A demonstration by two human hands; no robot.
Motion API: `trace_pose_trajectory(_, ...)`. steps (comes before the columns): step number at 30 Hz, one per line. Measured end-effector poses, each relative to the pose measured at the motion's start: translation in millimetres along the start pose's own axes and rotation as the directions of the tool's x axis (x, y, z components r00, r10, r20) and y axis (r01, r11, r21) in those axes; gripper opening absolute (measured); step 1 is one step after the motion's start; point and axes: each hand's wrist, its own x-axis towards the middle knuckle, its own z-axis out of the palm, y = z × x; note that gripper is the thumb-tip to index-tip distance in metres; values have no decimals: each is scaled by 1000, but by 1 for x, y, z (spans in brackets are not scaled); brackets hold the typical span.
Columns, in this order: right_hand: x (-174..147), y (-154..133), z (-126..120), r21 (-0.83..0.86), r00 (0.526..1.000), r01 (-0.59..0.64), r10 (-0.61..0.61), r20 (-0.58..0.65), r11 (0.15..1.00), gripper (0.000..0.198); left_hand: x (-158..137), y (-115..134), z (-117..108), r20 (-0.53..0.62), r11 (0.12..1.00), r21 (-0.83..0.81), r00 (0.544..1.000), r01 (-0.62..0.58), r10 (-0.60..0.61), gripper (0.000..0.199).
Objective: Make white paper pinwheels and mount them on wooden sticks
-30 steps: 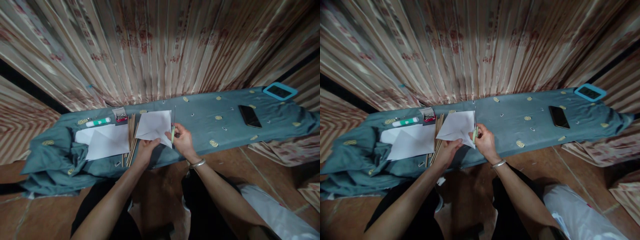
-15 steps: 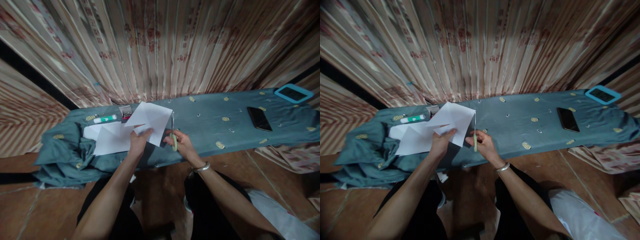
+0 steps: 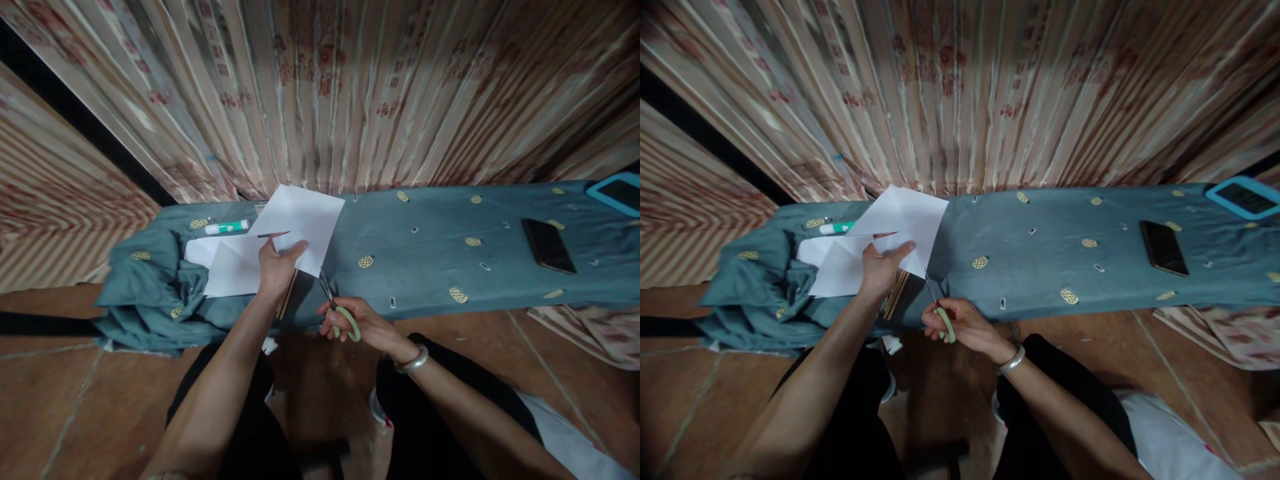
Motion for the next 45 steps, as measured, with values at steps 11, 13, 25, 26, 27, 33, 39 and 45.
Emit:
trace_pose_trajectory(11, 6, 1, -5, 19, 999, -10, 11, -40, 1000, 50, -9, -5, 6, 68, 996, 77, 997, 34, -39, 40)
trace_pose_trajectory(13, 6, 1, -5, 14, 999, -5, 5, -44, 1000, 49, -9, -6, 7, 73, 997, 69, 997, 34, -39, 39)
trace_pose_trajectory(25, 7, 1, -5, -2, 997, -5, 4, -74, 1000, 46, -10, -5, 8, 62, 999, 48, 998, 23, -26, 38)
trace_pose_trajectory(26, 7, 1, -5, -2, 997, -5, 5, -73, 1000, 46, -10, -5, 8, 62, 999, 47, 998, 24, -27, 38)
trace_pose_trajectory(27, 7, 1, -4, -2, 997, -6, 6, -73, 1000, 45, -10, -5, 7, 60, 999, 49, 998, 25, -28, 38)
trace_pose_trajectory(33, 5, -2, -2, -1, 996, -12, 12, -85, 1000, 46, -10, -3, 6, 58, 997, 66, 997, 40, -44, 40)
trace_pose_trajectory(39, 7, 1, -2, 3, 996, 10, -10, -94, 1000, 44, -9, -3, 5, 58, 997, 70, 998, 35, -39, 40)
trace_pose_trajectory(45, 7, 4, -2, 11, 994, 12, -11, -108, 1000, 41, -8, -4, 5, 50, 998, 59, 998, 26, -29, 40)
